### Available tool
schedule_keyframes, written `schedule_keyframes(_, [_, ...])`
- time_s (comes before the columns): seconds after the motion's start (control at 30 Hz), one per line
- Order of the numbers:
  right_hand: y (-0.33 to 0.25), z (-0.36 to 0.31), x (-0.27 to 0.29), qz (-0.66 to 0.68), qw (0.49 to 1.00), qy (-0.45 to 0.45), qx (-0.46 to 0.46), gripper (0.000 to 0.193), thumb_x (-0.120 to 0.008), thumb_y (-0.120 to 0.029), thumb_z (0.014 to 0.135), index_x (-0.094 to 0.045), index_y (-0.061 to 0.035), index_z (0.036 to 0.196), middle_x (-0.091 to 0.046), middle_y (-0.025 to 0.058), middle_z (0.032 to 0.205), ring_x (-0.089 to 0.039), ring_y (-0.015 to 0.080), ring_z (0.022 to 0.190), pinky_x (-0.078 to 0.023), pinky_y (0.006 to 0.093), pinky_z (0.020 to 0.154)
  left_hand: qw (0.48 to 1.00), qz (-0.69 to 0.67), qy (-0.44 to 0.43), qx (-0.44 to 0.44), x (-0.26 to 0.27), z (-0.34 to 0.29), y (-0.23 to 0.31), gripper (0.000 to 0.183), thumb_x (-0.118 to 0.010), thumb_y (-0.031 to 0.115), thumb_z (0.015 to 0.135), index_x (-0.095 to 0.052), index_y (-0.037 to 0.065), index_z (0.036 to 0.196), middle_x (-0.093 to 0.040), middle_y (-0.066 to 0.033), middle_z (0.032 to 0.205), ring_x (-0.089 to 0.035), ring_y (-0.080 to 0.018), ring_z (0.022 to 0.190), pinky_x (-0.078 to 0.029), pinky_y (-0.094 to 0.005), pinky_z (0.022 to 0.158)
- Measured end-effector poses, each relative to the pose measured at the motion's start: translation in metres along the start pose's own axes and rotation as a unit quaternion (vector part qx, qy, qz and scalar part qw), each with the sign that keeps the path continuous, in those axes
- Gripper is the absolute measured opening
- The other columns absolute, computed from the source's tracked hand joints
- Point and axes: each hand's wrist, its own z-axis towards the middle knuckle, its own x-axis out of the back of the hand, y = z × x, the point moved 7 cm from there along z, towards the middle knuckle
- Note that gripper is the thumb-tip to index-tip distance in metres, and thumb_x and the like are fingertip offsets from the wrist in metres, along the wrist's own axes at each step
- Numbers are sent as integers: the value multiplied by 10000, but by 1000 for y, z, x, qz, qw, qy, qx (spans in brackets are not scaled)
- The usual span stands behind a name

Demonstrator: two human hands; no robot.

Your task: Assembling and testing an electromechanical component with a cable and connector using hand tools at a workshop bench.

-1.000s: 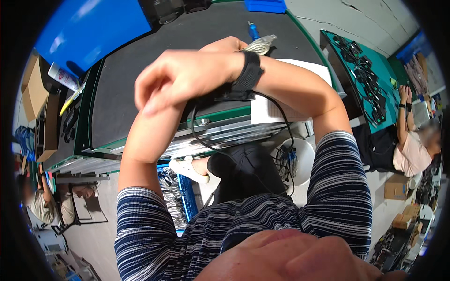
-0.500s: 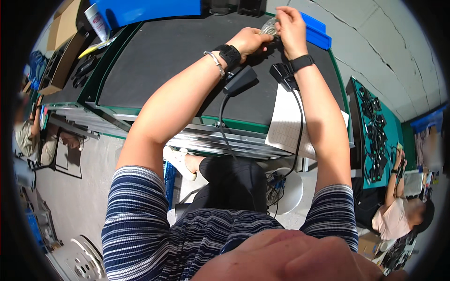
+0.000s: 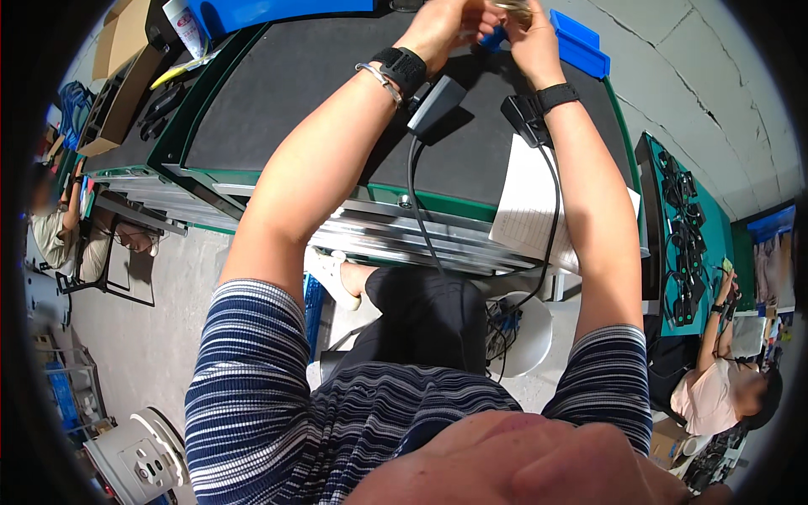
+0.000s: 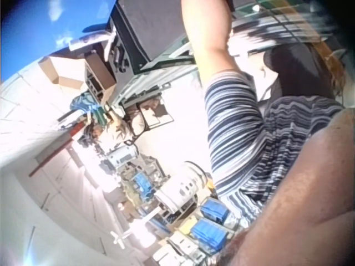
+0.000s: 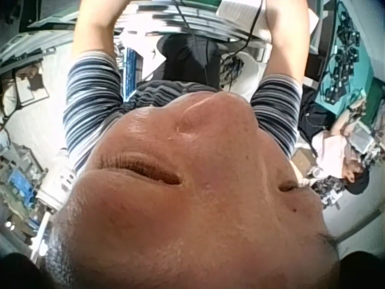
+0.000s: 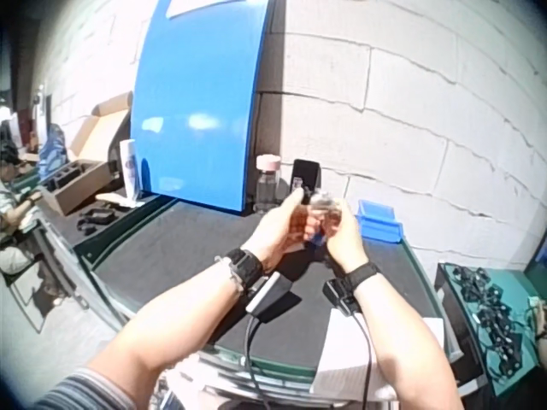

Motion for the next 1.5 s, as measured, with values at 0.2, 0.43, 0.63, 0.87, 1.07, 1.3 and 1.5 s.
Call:
schedule_keyframes(0.2, [5,-10,34,-71,994,77,-43,205,-487,-231,973,-524,-40,1040,-593,114,974,-586,223,885,-477,322,778,977,137,160,-39,41,7,-12,299,-619,302,878,-633,22,982,-629,-55,821,-586,-113,706,-442,-245,584])
schedule_keyframes(0.43, [12,-11,34,65,994,44,-82,250,-519,-204,971,-475,4,1104,-616,184,1038,-608,291,1045,-494,386,918,990,65,31,124,11,-4,-47,384,-492,380,964,-565,25,1094,-664,-113,956,-622,-151,744,-517,-297,775])
schedule_keyframes(0.63, [32,-9,51,-34,983,58,-173,326,-611,-368,913,-593,-77,1058,-614,106,959,-582,185,903,-490,281,771,991,115,32,61,19,6,-49,287,-563,290,943,-617,60,1108,-660,-70,964,-600,-112,806,-499,-261,780])
schedule_keyframes(0.87, [39,-15,42,-73,975,16,-207,331,-628,-347,906,-619,-50,1053,-612,55,852,-574,117,745,-489,216,625,977,179,19,-113,18,9,-30,357,-706,235,809,-623,-6,1060,-666,-110,913,-643,-172,825,-508,-294,708])
schedule_keyframes(1.07, [40,-10,44,-45,983,19,-179,285,-613,-299,923,-602,-43,1047,-616,66,874,-577,120,738,-490,214,629,870,471,110,-93,25,5,-15,529,-786,289,728,-615,22,1152,-671,-184,1034,-659,-279,932,-507,-356,831])
schedule_keyframes(1.3, [40,-11,44,-39,984,24,-175,275,-619,-295,919,-596,-44,1029,-611,74,868,-582,137,739,-492,212,632,784,589,68,-184,15,0,5,460,-765,336,732,-657,22,1050,-670,-206,966,-653,-339,914,-515,-391,802])
schedule_keyframes(1.5, [42,-18,27,-58,974,-27,-215,249,-641,-267,907,-596,-31,974,-605,57,820,-595,118,726,-514,210,623,758,619,75,-190,17,0,4,444,-770,349,722,-672,41,1027,-674,-198,934,-658,-343,881,-521,-398,782])
